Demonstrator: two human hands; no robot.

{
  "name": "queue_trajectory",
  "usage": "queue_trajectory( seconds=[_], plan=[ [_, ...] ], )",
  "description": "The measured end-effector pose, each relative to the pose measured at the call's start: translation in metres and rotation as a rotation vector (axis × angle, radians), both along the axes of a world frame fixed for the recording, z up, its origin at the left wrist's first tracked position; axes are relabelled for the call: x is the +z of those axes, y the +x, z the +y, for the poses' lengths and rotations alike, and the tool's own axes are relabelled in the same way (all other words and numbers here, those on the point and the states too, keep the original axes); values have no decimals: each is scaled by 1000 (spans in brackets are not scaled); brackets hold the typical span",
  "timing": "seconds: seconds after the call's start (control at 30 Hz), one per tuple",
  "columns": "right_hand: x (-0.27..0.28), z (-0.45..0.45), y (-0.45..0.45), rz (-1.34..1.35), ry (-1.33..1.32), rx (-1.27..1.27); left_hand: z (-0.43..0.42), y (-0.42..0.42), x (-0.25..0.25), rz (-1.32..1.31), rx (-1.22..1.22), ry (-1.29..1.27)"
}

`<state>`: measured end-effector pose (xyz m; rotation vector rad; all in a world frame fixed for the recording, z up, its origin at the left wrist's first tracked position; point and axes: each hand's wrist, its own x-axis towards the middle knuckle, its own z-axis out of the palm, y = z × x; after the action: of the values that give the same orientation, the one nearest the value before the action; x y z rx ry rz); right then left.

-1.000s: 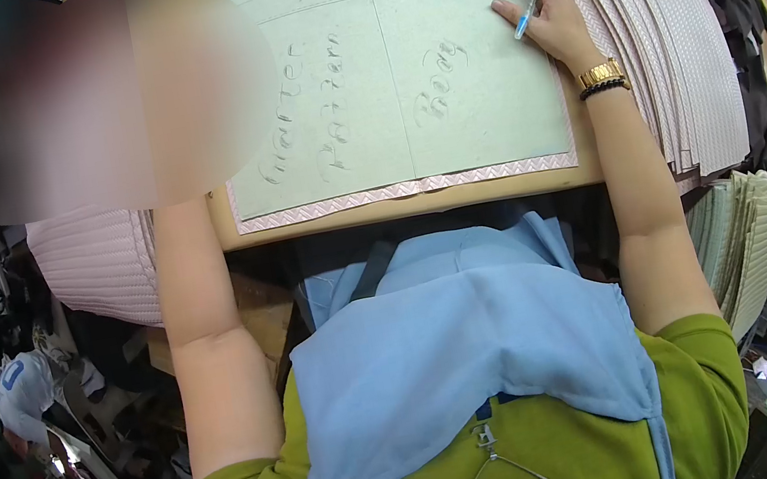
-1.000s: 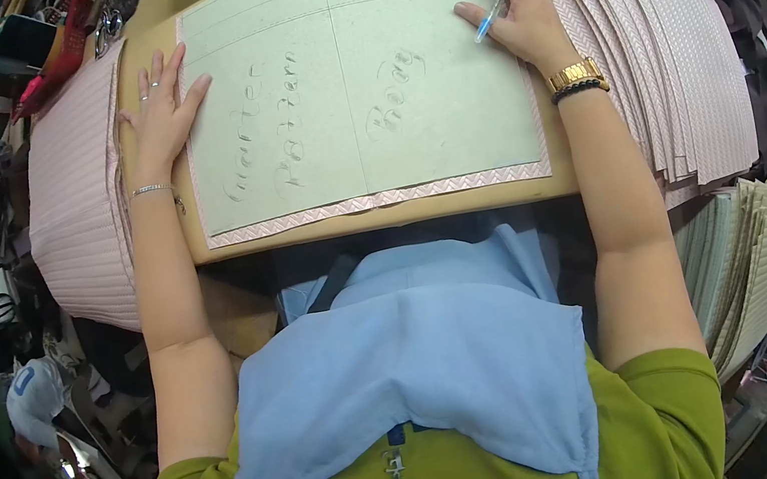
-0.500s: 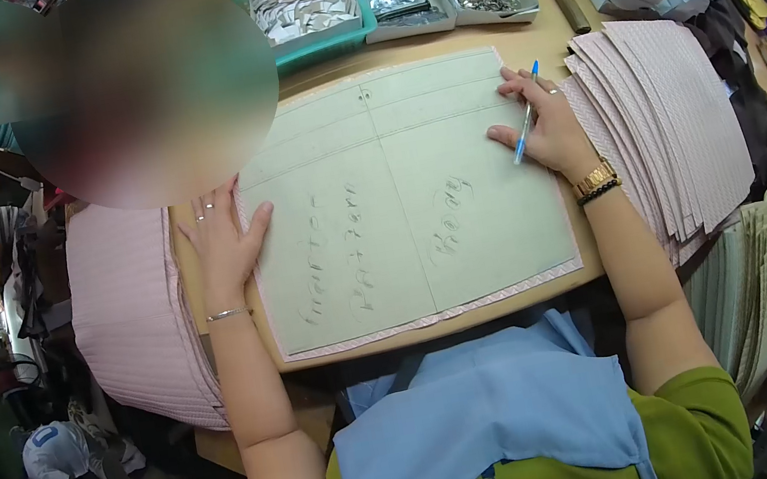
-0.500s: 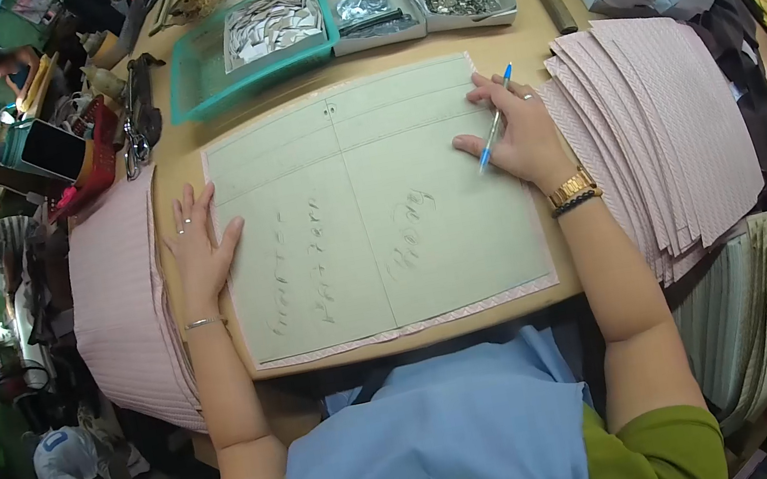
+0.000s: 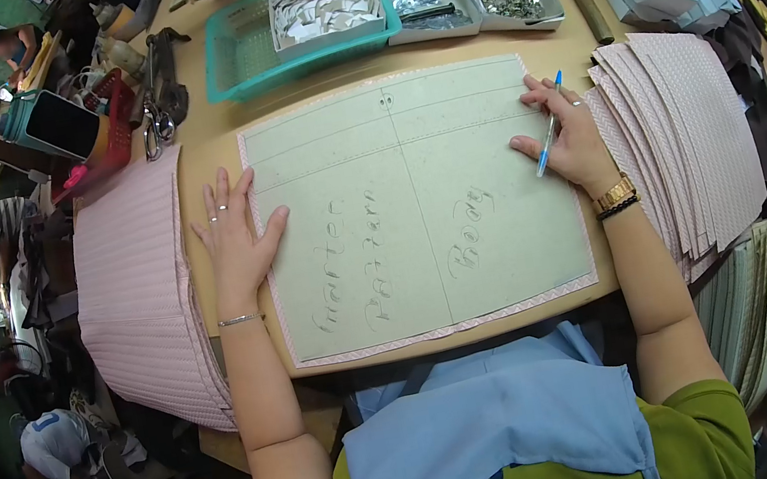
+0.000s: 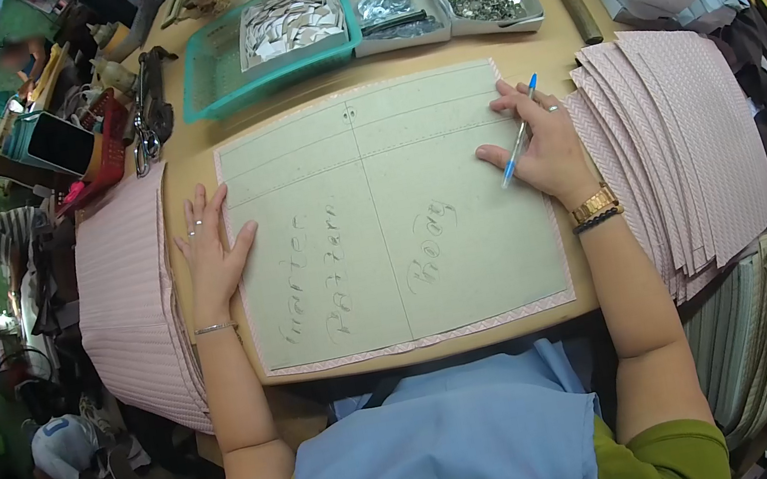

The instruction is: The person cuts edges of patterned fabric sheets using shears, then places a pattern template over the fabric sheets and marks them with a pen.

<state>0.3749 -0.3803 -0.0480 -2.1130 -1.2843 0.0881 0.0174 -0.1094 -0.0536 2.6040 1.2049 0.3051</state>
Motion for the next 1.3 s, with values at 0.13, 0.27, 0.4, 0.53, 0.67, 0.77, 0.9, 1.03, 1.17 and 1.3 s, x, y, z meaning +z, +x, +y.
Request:
queue_trajectory(
  seconds=[0.13, 0.27, 0.4, 0.53, 0.67, 0.77, 0.9, 1.03, 1.17, 1.3],
  plan=[
    [0, 1, 1, -1, 2, 6, -1, 0, 2, -1, 1, -1],
    [-1, 2, 0, -15, 7, 3, -2, 1, 2, -1, 5, 6],
    [-4, 1, 1, -21, 13, -2, -1, 1, 0, -19, 0, 19],
    [-4, 2, 2, -13, 14, 5, -1, 1, 1, -24, 1, 21],
    [-5, 2, 2, -13, 19, 9, -2, 1, 0, -16, 5, 36],
    [-5, 2, 3, -11, 16, 10, -1, 1, -4, 6, 10, 57],
    [-2, 2, -1, -3, 20, 1, -2, 3, -1, 32, 12, 64],
    [-2, 1, 2, 10, 35, 9, -1, 3, -1, 32, 16, 56],
    [-3, 1, 2, 53, 66, 9, -2, 4, 2, 47, 20, 45],
    [-2, 0, 2, 39, 61, -2, -2, 4, 3, 56, 12, 45]
  ],
)
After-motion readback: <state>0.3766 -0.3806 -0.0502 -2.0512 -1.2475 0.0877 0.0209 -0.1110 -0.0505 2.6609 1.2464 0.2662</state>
